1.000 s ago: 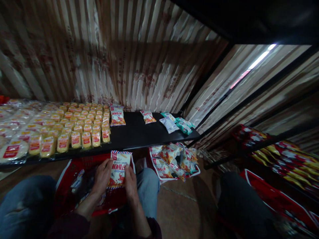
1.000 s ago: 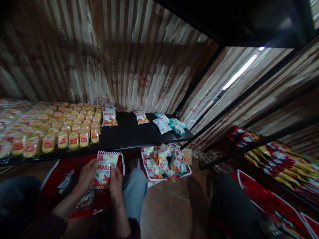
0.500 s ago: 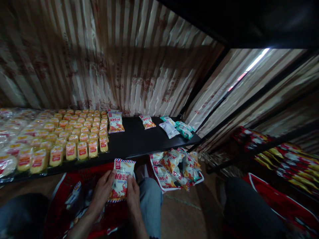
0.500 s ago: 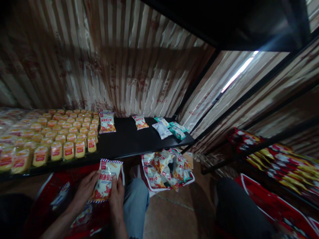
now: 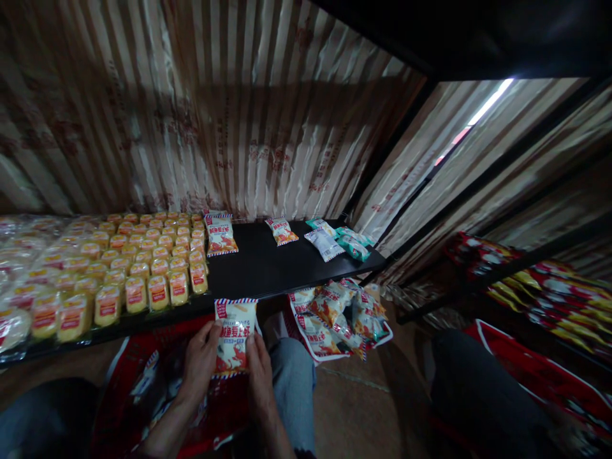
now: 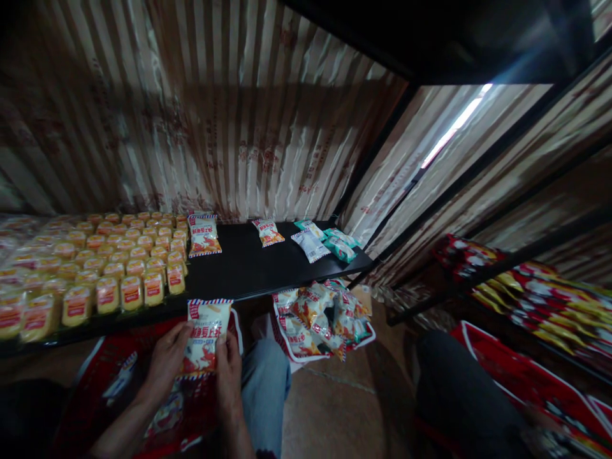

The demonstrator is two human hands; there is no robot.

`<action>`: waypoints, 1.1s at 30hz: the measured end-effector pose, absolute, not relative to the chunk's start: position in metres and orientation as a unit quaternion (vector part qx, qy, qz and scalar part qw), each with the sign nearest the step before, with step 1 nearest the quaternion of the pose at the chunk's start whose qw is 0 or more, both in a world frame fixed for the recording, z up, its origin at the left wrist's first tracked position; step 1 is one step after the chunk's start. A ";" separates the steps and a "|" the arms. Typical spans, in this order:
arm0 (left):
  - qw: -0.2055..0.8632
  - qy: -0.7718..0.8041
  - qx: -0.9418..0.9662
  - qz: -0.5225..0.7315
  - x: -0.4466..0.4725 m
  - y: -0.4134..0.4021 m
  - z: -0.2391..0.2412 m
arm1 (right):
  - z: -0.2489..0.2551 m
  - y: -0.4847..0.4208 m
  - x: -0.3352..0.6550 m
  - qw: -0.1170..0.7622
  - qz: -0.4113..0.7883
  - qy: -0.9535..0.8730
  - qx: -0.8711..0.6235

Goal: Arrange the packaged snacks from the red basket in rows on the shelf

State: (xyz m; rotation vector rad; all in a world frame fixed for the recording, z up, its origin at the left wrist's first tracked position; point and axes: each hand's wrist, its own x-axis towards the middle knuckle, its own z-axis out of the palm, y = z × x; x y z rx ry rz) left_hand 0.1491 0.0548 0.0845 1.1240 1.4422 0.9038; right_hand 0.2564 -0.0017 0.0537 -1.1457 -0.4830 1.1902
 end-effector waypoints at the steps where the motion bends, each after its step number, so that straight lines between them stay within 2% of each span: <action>1: 0.523 0.603 0.467 0.379 0.149 0.055 0.086 | 0.053 -0.002 0.256 0.654 0.527 -0.214 -0.499; 8: 0.547 0.596 0.448 0.380 0.152 0.062 0.090 | 0.056 -0.002 0.255 0.668 0.526 -0.233 -0.472; 16: 0.585 0.560 0.423 0.408 0.158 0.067 0.092 | 0.064 0.008 0.263 0.660 0.506 -0.222 -0.508; 33: 0.572 0.548 0.448 0.415 0.165 0.062 0.094 | 0.065 0.025 0.279 0.670 0.480 -0.202 -0.530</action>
